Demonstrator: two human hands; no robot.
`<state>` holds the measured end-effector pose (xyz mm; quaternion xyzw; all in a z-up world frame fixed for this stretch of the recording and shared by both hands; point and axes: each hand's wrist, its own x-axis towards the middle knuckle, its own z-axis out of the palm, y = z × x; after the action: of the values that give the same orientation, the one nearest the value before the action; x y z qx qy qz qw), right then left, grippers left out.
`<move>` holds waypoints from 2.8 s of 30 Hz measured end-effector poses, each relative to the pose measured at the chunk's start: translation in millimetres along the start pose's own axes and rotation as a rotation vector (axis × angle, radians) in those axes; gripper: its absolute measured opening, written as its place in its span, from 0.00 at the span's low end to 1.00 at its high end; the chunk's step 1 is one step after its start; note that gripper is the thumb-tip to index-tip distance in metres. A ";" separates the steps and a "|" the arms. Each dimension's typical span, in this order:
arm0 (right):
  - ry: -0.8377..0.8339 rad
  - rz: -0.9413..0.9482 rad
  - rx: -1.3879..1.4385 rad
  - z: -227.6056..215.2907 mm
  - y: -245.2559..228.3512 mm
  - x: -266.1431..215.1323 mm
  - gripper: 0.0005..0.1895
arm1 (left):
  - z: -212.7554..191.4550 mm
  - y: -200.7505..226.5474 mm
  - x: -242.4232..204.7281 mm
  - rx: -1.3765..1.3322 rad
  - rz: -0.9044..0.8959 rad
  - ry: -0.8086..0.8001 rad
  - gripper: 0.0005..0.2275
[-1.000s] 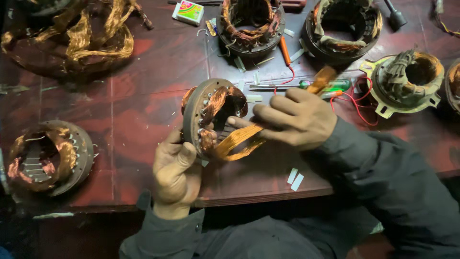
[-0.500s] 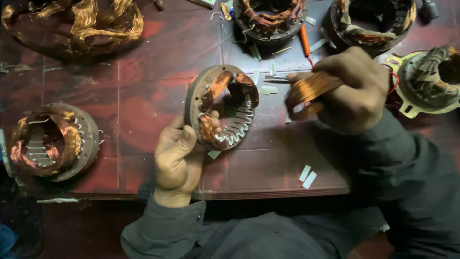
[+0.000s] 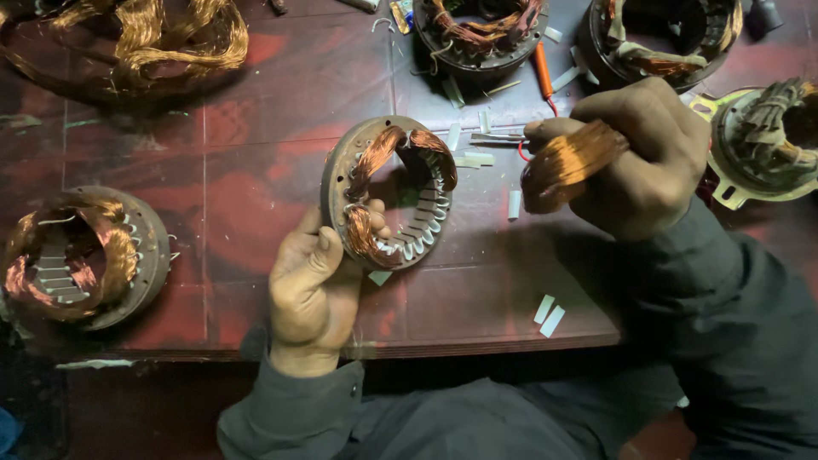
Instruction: The person twists a flat copper wire into a loop and then winds it around the slots of a motor stator. They use a screwdriver to tuck the wire into the slots and test the connection with a multimeter probe.
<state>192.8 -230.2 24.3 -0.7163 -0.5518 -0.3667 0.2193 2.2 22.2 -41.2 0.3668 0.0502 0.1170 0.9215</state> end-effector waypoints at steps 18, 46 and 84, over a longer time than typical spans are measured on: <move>-0.179 -0.284 -0.198 -39.1 21.6 46.5 0.07 | 3.9 5.7 -3.2 0.053 -0.016 0.005 0.24; -0.995 -0.189 0.021 -22.8 -61.2 22.4 0.11 | 13.7 39.7 5.0 1.795 0.233 0.237 0.16; -0.587 -0.376 0.555 1.4 -47.2 22.2 0.15 | 38.0 -52.0 -61.2 -0.314 0.195 0.080 0.11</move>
<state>151.0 -201.3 36.2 -0.5913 -0.7888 -0.0195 0.1668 -40.9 -55.1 -49.0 0.2168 0.0320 0.2267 0.9490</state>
